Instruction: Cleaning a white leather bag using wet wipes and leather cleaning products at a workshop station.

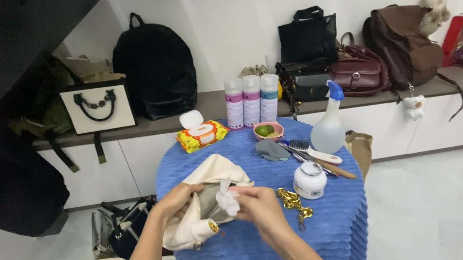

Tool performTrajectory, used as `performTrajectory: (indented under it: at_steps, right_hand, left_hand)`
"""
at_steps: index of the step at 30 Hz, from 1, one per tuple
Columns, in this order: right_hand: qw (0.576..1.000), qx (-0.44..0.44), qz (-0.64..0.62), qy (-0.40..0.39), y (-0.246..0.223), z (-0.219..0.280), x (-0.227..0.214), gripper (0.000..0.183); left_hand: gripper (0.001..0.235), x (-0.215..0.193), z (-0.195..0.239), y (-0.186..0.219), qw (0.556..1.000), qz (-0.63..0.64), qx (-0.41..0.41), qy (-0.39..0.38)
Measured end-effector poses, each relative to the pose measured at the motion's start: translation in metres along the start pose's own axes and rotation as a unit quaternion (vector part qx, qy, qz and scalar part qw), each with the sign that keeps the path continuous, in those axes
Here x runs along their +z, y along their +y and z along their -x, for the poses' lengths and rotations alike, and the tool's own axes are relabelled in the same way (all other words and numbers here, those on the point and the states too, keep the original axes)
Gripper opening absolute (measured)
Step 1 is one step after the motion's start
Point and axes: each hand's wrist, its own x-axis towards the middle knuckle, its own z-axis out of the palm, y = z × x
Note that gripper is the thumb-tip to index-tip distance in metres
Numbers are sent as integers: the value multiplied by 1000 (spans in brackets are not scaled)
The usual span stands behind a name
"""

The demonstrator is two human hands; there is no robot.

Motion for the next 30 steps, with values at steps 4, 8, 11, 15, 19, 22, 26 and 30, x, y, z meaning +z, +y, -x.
performTrajectory:
  at_steps: [4,8,11,15,19,22,26,30]
  right_hand:
    - [997,-51,-53,8,14,-22,12,43]
    - [868,-395,293,-61,59,-81,7,41]
    - [710,-500,462,-182,60,-100,13,60]
    - [645,-444,566,-257,18,-66,27,47]
    - [582,-451,642,-213,25,-111,22,27]
    - [506,-479,693,-186,19,-129,-3,13]
    - [613,-397,660,-173,6,-123,-42,7]
    - [837,-257,470,-112,-7,-117,-65,25]
  left_hand:
    - [32,-9,2,-5,998,48,5,-46]
    - [18,-8,-5,-14,997,39,23,-55]
    - [11,-5,0,-13,998,6,36,-48]
    - [48,-2,-27,-31,995,-73,69,-7]
    - [46,-10,-74,-67,985,-145,95,22]
    - [52,-2,-37,-46,948,-280,146,29]
    - [27,16,-1,-35,903,-369,209,72]
    - [37,33,19,-38,837,-462,251,151]
